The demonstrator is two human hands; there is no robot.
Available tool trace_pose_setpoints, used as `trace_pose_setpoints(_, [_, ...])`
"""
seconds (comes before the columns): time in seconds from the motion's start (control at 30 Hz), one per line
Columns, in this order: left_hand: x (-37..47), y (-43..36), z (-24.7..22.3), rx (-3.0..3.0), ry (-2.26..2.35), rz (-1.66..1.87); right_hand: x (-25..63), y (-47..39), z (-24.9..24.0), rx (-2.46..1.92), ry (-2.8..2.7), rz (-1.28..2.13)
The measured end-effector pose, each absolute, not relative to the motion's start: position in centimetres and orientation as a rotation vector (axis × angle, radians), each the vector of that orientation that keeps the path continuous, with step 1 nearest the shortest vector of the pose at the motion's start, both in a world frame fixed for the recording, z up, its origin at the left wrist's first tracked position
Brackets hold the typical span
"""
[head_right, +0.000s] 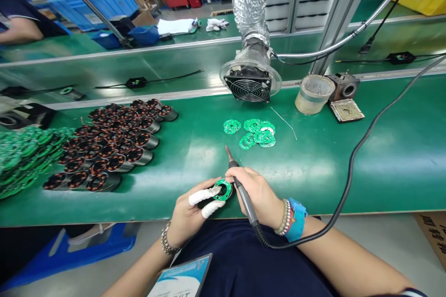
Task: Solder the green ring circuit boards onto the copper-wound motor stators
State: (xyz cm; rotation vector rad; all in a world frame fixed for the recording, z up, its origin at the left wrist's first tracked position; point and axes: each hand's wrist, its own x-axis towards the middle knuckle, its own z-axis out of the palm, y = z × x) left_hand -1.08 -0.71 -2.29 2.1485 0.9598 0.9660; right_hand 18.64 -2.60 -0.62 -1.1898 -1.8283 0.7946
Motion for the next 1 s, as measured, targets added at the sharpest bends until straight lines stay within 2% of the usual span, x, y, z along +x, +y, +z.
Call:
trace_pose_setpoints(0.23, [-0.3,-2.0,-2.0,2.208,1.062,0.960,18.2,-3.3,0.0,-1.172,-1.887,0.740])
trace_pose_setpoints(0.43, [-1.4,-2.6,-0.1,2.176,1.079,0.627,18.3,-3.2,-0.3,-1.099,-1.996,0.759])
trace_pose_setpoints(0.57, [-2.1,-1.6,1.1,2.169,1.094,0.575,18.7,-3.0,-0.3,-1.120,-2.012,0.771])
trace_pose_setpoints(0.73, [-2.3,0.3,2.2,2.173,0.901,0.453,18.9,-3.0,-0.6,-1.115,-2.040,0.781])
trace_pose_setpoints(1.0, [-2.9,1.4,1.8,2.456,1.129,0.326,18.8,-3.0,-0.2,-1.160,-2.063,0.774])
